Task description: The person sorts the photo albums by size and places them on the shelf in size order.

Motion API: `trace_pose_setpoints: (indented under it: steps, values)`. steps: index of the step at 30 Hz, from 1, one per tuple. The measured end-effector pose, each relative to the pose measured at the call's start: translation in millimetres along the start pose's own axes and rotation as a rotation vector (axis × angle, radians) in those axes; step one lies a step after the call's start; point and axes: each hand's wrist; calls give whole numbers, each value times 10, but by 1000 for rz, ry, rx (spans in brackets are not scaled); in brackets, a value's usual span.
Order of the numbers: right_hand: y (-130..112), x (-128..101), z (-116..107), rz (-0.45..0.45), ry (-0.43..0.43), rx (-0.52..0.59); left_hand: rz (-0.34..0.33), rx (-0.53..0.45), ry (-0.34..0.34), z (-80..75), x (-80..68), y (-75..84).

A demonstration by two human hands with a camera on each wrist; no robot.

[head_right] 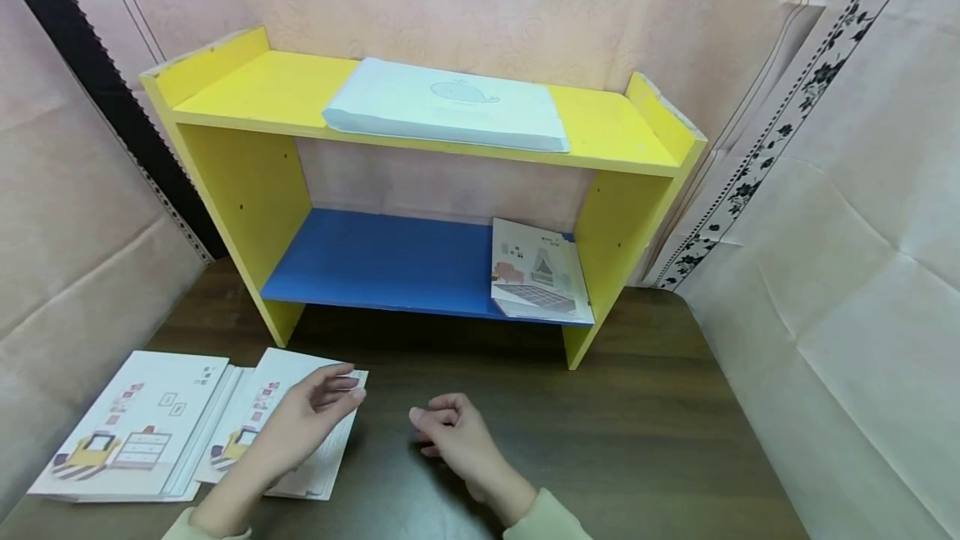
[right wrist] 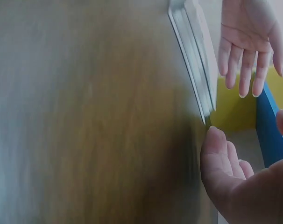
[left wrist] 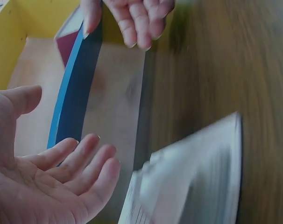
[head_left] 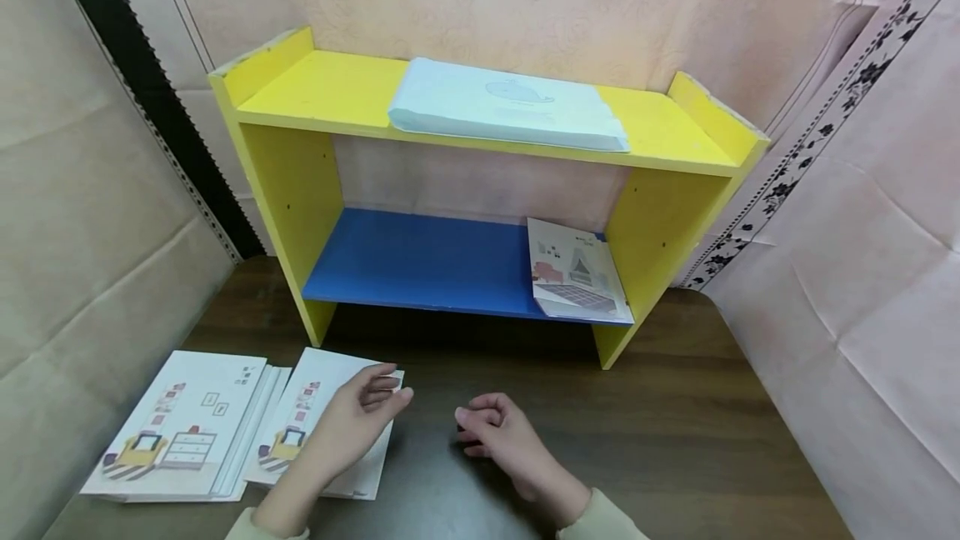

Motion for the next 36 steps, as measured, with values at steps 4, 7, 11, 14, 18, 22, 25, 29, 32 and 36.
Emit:
trace_pose_setpoints:
  steps: [4,7,11,14,18,22,25,29,32,36]
  values:
    - [0,-37,155,18,-34,-27,71,209,73,-183,-17,-42]
    - [-11,-50,239,27,-54,-39,147,384,146,-279,-36,-91]
    - [-24,-43,296,46,-80,-34,200,498,208,-368,-29,-201]
    - [-24,-39,333,59,-92,-18,205,529,234,-433,-2,-289]
    - [-20,-43,395,70,-94,-14,173,546,244,-498,32,-384]
    - [-3,-47,434,79,-105,-11,94,531,196,-534,54,-435]
    - [12,-41,442,88,-122,-7,43,517,172,-547,73,-459]
    - [6,-26,448,124,-141,19,-5,534,158,-549,94,-475]
    - [-7,-12,465,168,-151,55,-23,560,148,-541,103,-483]
    - [-18,11,495,238,-185,132,-39,575,138,-531,108,-473]
Point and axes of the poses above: each hand's wrist, its own x-axis towards the middle knuckle, its own z-axis out of the palm, y = z × x, and after that the axes turned 13 degrees about y, right-handed
